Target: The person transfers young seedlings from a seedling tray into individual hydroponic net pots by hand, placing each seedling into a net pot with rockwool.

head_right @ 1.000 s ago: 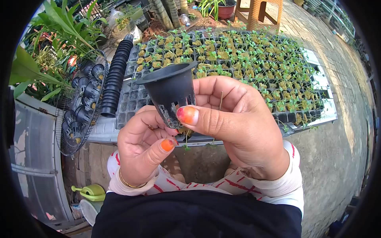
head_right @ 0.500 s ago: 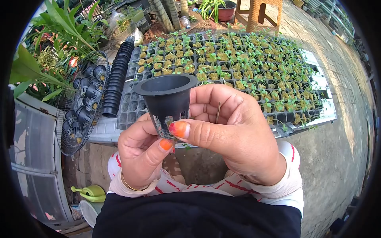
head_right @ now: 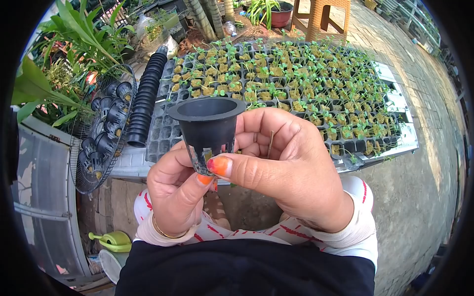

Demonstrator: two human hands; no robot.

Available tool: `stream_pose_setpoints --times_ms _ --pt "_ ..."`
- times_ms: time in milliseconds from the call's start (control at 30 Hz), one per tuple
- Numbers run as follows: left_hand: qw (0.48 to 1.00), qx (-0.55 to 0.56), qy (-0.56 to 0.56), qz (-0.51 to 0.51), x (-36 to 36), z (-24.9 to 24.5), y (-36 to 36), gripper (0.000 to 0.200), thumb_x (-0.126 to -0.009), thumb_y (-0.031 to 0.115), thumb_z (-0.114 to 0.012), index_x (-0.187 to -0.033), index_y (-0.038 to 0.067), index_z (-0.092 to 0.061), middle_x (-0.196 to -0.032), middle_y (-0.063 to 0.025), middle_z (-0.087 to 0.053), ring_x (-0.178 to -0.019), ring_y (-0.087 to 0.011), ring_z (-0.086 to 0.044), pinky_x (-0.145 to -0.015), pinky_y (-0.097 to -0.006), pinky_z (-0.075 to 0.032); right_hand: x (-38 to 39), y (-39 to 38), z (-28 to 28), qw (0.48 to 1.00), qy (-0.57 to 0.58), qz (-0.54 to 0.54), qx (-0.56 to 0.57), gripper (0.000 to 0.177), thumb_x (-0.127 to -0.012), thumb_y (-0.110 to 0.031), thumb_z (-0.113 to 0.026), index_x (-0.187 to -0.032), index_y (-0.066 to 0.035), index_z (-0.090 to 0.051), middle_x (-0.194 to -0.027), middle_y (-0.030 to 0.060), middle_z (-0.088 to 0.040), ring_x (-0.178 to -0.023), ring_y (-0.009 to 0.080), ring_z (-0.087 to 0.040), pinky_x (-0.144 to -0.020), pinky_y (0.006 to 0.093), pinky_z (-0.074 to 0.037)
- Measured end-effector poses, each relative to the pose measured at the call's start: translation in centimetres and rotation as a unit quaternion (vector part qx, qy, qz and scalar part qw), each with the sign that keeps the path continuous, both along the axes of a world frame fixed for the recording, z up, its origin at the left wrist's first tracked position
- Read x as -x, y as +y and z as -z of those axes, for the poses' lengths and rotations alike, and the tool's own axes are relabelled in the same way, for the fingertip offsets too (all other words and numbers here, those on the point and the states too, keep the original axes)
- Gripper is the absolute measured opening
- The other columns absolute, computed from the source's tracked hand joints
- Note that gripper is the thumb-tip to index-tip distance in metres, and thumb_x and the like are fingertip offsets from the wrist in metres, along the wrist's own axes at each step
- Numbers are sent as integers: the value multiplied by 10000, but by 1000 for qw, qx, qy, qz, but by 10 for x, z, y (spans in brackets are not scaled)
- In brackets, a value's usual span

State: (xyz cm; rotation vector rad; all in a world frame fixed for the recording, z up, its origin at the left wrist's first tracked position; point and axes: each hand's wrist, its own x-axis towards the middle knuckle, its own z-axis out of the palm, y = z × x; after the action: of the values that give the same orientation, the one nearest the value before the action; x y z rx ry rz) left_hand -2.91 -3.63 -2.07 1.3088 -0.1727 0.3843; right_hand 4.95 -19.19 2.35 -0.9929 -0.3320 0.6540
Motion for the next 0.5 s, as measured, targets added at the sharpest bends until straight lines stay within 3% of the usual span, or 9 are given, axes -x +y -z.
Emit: stream_pose_setpoints --times_ms 300,400,467,500 --pt "1000 -3 14 -12 -2 2 0 176 -808 -25 -659 -965 -72 -594 -954 -83 -530 -845 -97 -544 -729 -209 -458 0 4 1 1000 -4 5 14 524 -677 -52 -767 -1141 67 -553 -1021 122 -656 -906 167 -635 -836 287 -491" --pt "999 26 22 13 -1 0 0 185 -822 -7 -654 -985 -67 -591 -966 -83 -532 -864 -100 -549 -746 -219 -464 0 4 1 1000 0 13 8 524 -678 -53 -767 -1139 69 -550 -1024 124 -654 -911 170 -634 -844 288 -488" --pt "988 132 61 56 -1 -7 -2 197 -848 24 -637 -1020 -59 -586 -972 -70 -540 -868 -97 -545 -765 -236 -457 0 4 0 1000 5 21 -1 519 -680 -52 -767 -1135 69 -550 -1024 126 -653 -913 171 -634 -846 288 -487" --pt "988 132 61 56 -1 -7 -2 197 -848 24 -637 -1020 -59 -586 -972 -70 -540 -868 -97 -545 -765 -236 -457 -1 3 0 1000 6 26 -1 516 -681 -54 -768 -1131 69 -549 -1021 127 -654 -912 171 -634 -846 288 -486"
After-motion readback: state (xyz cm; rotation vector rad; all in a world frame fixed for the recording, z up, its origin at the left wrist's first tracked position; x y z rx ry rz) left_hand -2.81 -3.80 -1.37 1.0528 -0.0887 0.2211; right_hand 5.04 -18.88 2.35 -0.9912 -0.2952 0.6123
